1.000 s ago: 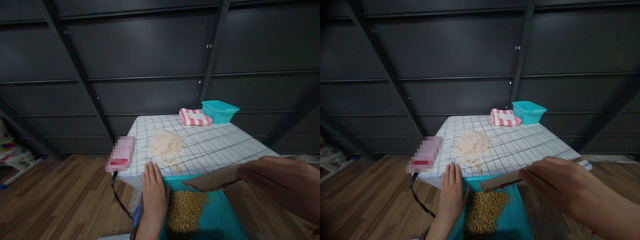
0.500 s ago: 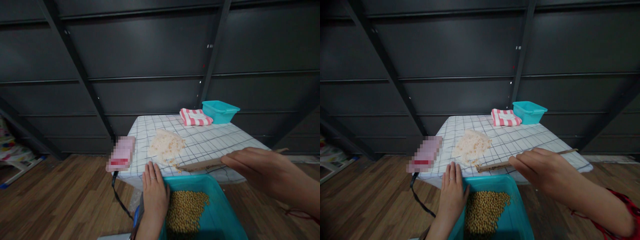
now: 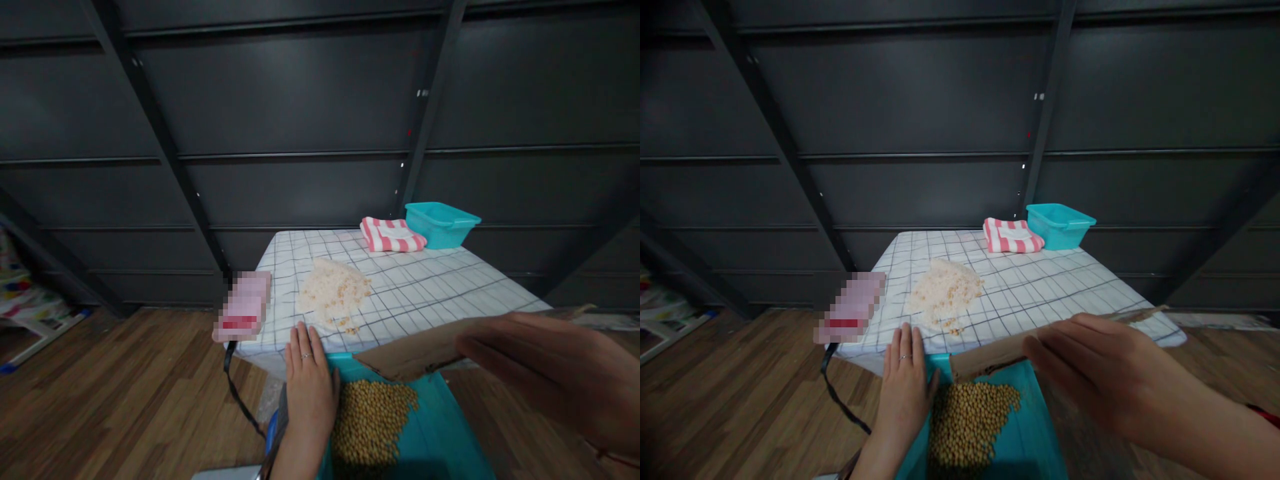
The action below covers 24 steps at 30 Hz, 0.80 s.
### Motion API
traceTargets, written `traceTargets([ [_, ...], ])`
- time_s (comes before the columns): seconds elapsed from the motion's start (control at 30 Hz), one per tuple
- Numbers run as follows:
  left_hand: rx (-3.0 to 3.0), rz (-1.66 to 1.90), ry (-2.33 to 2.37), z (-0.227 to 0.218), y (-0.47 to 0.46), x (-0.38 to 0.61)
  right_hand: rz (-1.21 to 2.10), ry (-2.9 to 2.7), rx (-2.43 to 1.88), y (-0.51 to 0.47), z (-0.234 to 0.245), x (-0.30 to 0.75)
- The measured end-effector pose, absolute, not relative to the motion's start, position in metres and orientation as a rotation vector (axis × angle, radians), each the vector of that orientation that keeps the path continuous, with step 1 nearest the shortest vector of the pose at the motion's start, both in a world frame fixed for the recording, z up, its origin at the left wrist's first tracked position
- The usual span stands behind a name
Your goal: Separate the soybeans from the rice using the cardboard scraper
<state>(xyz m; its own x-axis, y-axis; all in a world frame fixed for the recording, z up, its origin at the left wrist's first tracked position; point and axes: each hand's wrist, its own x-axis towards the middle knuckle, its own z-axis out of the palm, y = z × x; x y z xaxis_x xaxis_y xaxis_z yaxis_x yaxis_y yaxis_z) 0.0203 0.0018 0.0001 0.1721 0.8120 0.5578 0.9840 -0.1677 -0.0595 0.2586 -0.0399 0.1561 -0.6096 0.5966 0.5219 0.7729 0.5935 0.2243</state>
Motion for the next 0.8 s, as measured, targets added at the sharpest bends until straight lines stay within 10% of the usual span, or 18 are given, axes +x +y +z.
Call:
traceTargets([
  [0.8, -2.149, -0.577, -1.704, -0.008, 0.003, 0.013, -0.998, -2.589, -0.916, -0.011, 0.158, 0.258],
])
